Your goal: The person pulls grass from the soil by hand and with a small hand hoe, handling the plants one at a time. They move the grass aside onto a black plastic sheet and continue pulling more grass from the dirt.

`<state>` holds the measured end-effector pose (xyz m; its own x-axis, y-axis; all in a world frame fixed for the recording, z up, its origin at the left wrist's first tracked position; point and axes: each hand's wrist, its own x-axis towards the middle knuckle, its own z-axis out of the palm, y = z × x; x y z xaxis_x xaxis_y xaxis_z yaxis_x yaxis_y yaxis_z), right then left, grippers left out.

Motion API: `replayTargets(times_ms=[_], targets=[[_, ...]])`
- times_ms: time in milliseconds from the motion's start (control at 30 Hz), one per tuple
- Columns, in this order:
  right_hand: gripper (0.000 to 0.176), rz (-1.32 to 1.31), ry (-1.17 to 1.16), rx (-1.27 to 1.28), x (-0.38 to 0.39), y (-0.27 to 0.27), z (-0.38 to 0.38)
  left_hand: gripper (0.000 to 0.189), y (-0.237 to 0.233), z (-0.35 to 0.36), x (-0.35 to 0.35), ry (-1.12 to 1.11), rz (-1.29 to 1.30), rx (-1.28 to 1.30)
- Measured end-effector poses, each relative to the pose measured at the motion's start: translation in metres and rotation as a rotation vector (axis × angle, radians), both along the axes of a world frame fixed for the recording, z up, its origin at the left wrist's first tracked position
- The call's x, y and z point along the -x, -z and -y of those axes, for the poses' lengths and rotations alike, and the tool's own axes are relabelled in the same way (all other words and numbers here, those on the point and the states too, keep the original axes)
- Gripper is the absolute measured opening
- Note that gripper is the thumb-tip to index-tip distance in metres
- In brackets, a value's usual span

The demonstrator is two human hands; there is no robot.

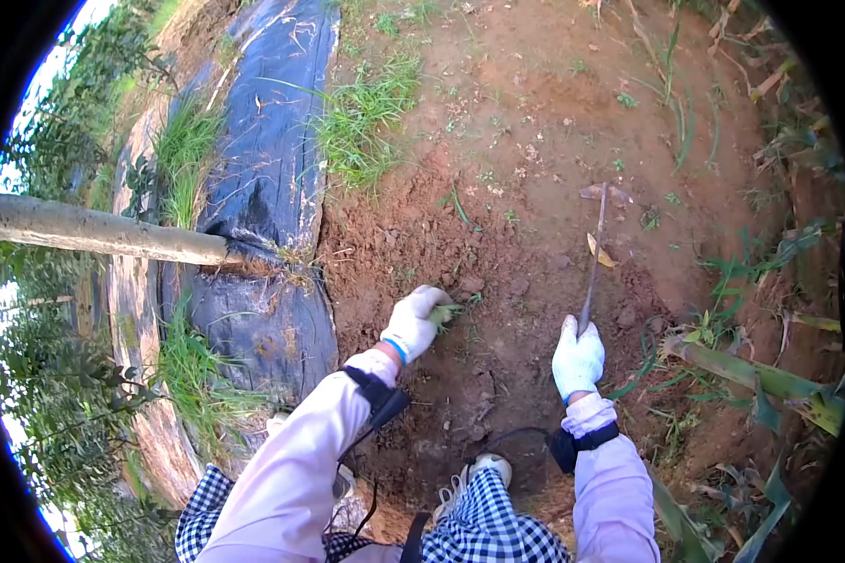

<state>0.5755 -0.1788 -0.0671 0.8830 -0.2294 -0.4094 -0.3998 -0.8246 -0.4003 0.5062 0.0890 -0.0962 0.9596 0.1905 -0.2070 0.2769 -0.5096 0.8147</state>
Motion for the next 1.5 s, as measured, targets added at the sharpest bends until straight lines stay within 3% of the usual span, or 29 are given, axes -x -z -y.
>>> replayTargets(times_ms=[67, 133, 200, 300, 367, 400, 467, 500, 567, 633, 667, 700, 733, 800, 867, 1067, 1133, 1167, 1267, 1300, 1400, 1433, 1500], targets=[[0.048, -0.003, 0.0, 0.004, 0.002, 0.001, 0.0, 0.016, -0.021, -0.004, 0.009, 0.047, -0.099, 0.017], [0.048, -0.008, -0.013, 0.01, 0.001, 0.002, 0.0, 0.025, -0.024, 0.002, 0.023, 0.375, -0.166, -0.229], [0.048, -0.009, -0.003, 0.01, 0.0, 0.001, -0.001, 0.042, -0.033, 0.022, 0.032, 0.455, -0.129, -0.224], [0.047, 0.004, 0.01, -0.002, 0.002, 0.004, 0.0, 0.036, -0.006, 0.045, 0.035, 0.577, -0.117, -0.408], [0.047, 0.012, 0.015, -0.01, 0.002, 0.004, 0.001, 0.028, -0.003, 0.042, 0.028, 0.487, -0.117, -0.257], [0.046, 0.011, 0.018, -0.015, 0.002, 0.003, 0.002, 0.025, -0.013, 0.037, 0.017, 0.44, -0.118, -0.188], [0.045, 0.018, 0.015, -0.028, 0.0, 0.003, 0.001, 0.01, -0.053, 0.007, -0.001, 0.053, -0.185, 0.014], [0.045, 0.021, 0.012, -0.032, 0.0, 0.003, 0.001, 0.006, -0.03, -0.037, -0.007, 0.088, 0.168, -0.239], [0.045, 0.022, 0.003, -0.066, 0.001, -0.001, 0.003, 0.02, -0.09, -0.131, -0.029, -0.153, 0.279, -0.062], [0.044, 0.065, 0.046, -0.084, 0.005, -0.002, 0.004, 0.069, -0.147, -0.191, -0.05, -0.711, 0.538, 0.761], [0.044, 0.096, 0.059, -0.101, 0.003, -0.001, 0.002, 0.087, -0.156, -0.23, -0.045, -0.919, 0.475, 0.964], [0.044, 0.093, 0.063, -0.105, 0.001, 0.002, 0.005, 0.09, -0.165, -0.247, -0.048, -0.981, 0.382, 0.8], [0.045, 0.157, 0.052, -0.13, 0.0, 0.01, 0.011, 0.084, -0.17, -0.256, -0.04, -0.938, 0.207, 0.524], [0.046, 0.126, 0.075, -0.211, -0.016, 0.008, 0.017, 0.072, -0.207, -0.265, -0.049, -0.782, 0.017, 0.263], [0.049, 0.197, 0.004, -0.103, -0.033, -0.002, 0.014, 0.052, -0.268, -0.263, -0.081, -0.669, 0.019, 0.143], [0.051, 0.042, -0.038, -0.039, -0.063, 0.011, 0.021, 0.039, -0.492, -0.254, -0.167, -0.242, -0.044, -0.484], [0.052, 0.004, -0.046, -0.061, -0.069, 0.014, 0.026, 0.04, -0.545, -0.241, -0.166, -0.175, -0.106, -0.705], [0.053, 0.003, -0.042, -0.066, -0.07, 0.013, 0.025, 0.04, -0.563, -0.252, -0.163, -0.148, -0.199, -0.685], [0.052, 0.026, -0.059, -0.12, -0.07, 0.014, 0.027, 0.038, -0.56, -0.224, -0.13, -0.234, -0.4, -0.807], [0.051, 0.047, -0.055, -0.153, -0.07, 0.009, 0.026, 0.035, -0.545, -0.23, -0.114, -0.178, -0.429, -0.743], [0.051, -0.001, -0.045, -0.191, -0.072, 0.017, 0.032, 0.03, -0.441, -0.257, -0.066, 0.056, -0.524, -0.637], [0.052, -0.048, -0.032, -0.189, -0.073, 0.012, 0.034, 0.033, -0.416, -0.228, -0.069, -0.047, -0.702, -0.577], [0.054, -0.136, -0.002, -0.193, -0.078, -0.001, 0.029, 0.033, -0.325, -0.228, -0.057, -0.075, -0.699, -0.456]])
